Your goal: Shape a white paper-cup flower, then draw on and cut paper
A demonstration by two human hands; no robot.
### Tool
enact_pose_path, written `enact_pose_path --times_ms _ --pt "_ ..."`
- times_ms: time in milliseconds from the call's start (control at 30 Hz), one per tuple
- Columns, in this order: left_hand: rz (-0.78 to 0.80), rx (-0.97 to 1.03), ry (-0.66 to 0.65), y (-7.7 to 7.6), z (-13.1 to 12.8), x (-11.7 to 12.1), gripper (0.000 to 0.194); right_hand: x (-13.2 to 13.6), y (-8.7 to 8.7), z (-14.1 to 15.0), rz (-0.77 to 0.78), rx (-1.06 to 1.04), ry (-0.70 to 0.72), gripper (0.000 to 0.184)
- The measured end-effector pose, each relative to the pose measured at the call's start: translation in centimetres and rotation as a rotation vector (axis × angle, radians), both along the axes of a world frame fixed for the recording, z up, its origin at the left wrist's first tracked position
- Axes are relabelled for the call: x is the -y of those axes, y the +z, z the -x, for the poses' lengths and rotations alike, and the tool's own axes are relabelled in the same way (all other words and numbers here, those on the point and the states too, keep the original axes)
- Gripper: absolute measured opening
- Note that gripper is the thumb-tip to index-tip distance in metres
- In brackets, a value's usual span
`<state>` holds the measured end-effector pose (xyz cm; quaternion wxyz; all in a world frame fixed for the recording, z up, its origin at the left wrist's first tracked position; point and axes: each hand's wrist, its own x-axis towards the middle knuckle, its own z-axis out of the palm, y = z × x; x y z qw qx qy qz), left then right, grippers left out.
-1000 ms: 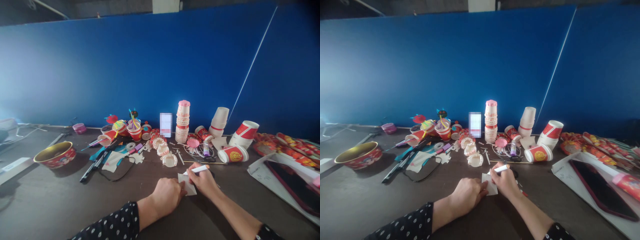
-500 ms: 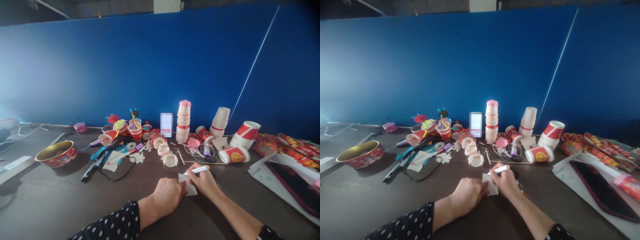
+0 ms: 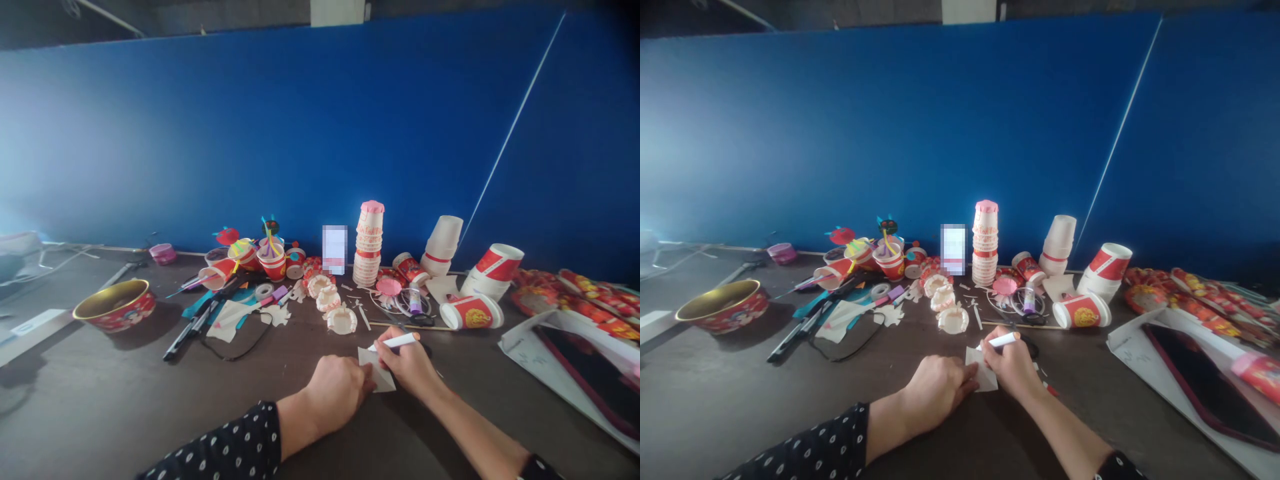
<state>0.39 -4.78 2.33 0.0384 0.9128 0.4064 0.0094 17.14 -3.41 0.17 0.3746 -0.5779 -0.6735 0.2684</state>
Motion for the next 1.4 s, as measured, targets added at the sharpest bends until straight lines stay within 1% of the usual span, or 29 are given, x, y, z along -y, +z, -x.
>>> enact_pose_path --times_ms 133,267,433,600,1067,1400 --pt "0.013 0.000 0.010 0.07 -0.03 0.05 0.037 0.01 0.03 0.00 0.000 0.016 -0.007 0.022" --pt "0.011 0.006 0.016 -0.10 -0.03 0.03 0.034 0.06 0.07 -0.05 -0.012 0.040 -0.010 0.023" --pt "0.006 0.015 0.010 -0.22 0.03 0.02 0.036 0.03 -0.01 -0.16 -0.010 0.069 -0.003 0.023" --pt "-0.012 0.023 -0.001 -0.24 0.06 0.03 0.034 0.00 -0.14 -0.20 -0.011 0.067 -0.004 0.023" --pt "-0.018 0.016 0.002 -0.39 -0.03 -0.05 0.035 0.07 0.17 -0.09 0.018 0.074 -0.010 0.022" --pt "-0.024 0.007 -0.005 -0.31 0.06 0.08 0.035 0.15 0.02 -0.10 -0.012 0.090 0.027 0.022"
